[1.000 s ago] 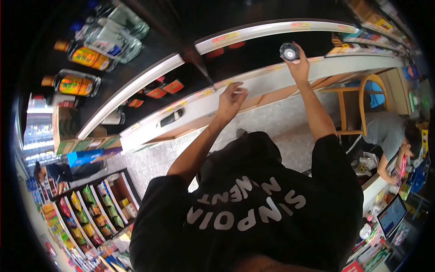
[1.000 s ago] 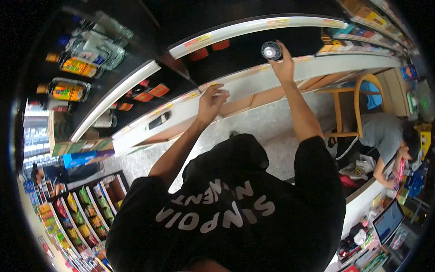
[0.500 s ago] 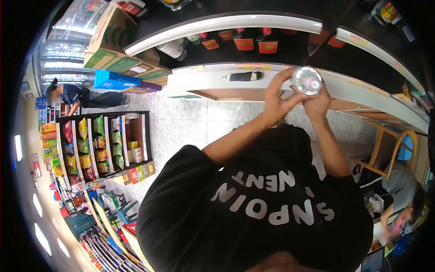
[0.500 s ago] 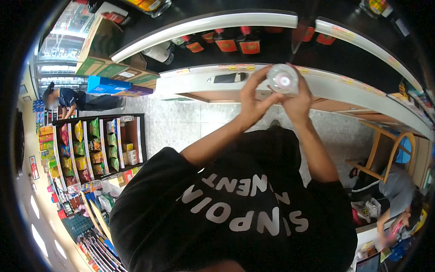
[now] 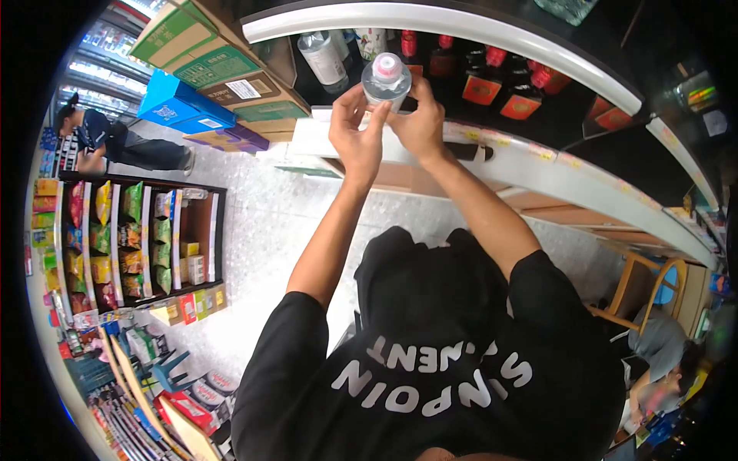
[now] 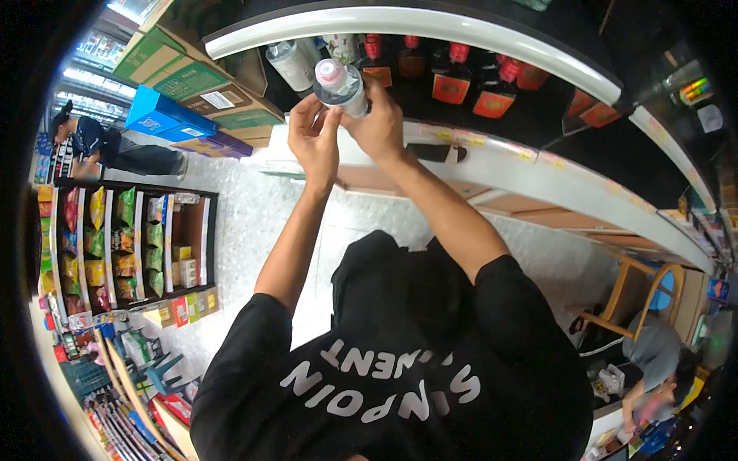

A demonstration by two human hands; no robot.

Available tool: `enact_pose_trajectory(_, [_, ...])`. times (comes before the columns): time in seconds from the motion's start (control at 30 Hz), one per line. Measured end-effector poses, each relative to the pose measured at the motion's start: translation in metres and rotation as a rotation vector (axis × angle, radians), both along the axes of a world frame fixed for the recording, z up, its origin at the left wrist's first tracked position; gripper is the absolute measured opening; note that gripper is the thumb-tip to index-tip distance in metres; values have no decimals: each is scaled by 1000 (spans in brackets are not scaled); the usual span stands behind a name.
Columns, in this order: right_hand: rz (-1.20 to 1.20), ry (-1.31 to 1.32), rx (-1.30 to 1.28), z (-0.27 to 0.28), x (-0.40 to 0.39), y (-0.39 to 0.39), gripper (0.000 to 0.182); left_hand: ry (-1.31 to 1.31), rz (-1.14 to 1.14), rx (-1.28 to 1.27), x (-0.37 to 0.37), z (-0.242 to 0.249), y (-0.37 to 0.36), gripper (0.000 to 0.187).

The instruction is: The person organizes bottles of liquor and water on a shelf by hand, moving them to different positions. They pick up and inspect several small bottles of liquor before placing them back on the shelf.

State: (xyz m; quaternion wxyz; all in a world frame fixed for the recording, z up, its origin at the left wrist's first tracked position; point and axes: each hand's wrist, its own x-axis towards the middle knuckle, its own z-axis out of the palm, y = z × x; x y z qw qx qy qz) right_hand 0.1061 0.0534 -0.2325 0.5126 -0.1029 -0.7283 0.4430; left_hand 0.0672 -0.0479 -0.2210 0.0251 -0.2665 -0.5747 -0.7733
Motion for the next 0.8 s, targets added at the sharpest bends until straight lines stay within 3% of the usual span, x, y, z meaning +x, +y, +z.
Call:
enact_pose_trajectory(0.17, [-32,-56,28,-4,-45,-4,62,-110,51,5,-41,-1,1,41])
enact_pose_trajectory(0.3, [10,-29,-27,-6,-71,-1,57,36,177,-79,-64,-8,11,41])
enact_pose_trajectory(0.8, [-139,-240,17,-21,-101,1,58,-25,199,-179,-94,-48,22,42])
